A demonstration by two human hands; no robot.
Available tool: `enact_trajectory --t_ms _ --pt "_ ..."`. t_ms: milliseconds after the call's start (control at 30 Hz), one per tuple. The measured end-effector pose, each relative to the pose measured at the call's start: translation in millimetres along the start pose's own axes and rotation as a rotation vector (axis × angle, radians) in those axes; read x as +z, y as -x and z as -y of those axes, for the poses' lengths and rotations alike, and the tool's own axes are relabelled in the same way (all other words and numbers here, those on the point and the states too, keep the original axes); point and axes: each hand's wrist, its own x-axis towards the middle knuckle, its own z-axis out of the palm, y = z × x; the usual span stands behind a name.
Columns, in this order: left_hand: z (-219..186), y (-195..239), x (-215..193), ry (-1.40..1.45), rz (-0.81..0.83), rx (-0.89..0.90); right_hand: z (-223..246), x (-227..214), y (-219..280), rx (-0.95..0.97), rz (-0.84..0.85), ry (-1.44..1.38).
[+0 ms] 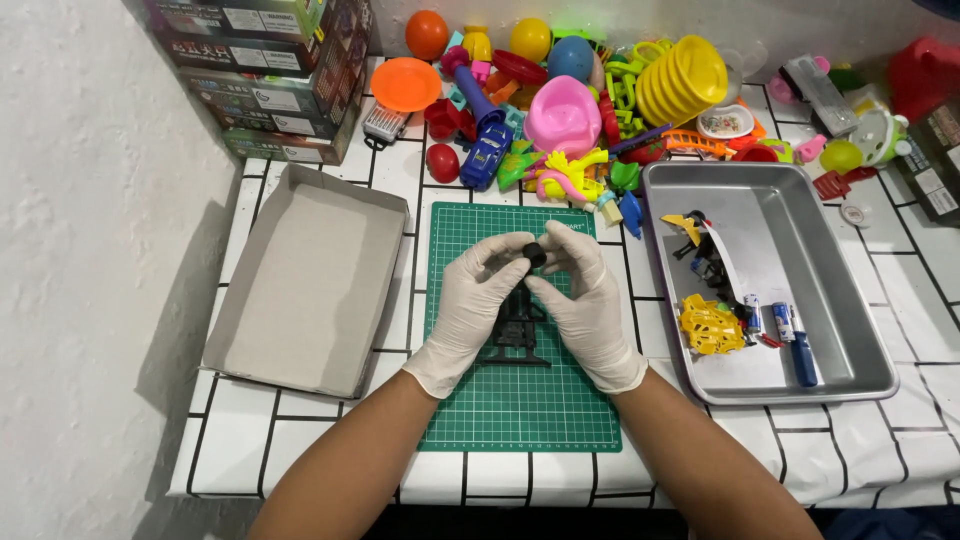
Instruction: The person opens a box and removes plastic parts and a sticker sheet, placing them on a tray. They then assemble a black plastic base on a green cutting mat, attaching small black pieces and a yellow plastic component by hand.
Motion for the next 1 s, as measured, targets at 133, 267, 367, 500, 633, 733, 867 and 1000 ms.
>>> enact_trajectory --t_ms 133,267,367,500,633,733,867,1000 --pt "1 2 0 0.015 0.050 0.065 1 -8 -3 0.084 0.024 -0.071" --pt "-2 2 0 -0.066 0.080 0.132 -4 -11 -3 0.130 0.014 -0.085" --pt "-1 1 -5 -0.157 0.100 0.178 -3 -11 -1 0.155 0.016 -0.109" --pt "-4 1 -5 -0.168 0.088 0.158 -6 -10 0 0.193 0.013 -0.144" --pt "-6 -1 -6 -0.152 0.096 0.140 -17 -12 2 0.231 0.001 -0.181" --pt "-6 -1 -5 -0.163 0.093 0.132 -30 -13 3 0.271 0.000 -0.242" --pt "-4 -3 -6 -0.141 0.081 0.078 -36 -13 2 0.362 0.002 -0.341" --pt "-5 -2 -2 -0.099 0.083 0.053 -45 -16 3 0.398 0.013 -0.363"
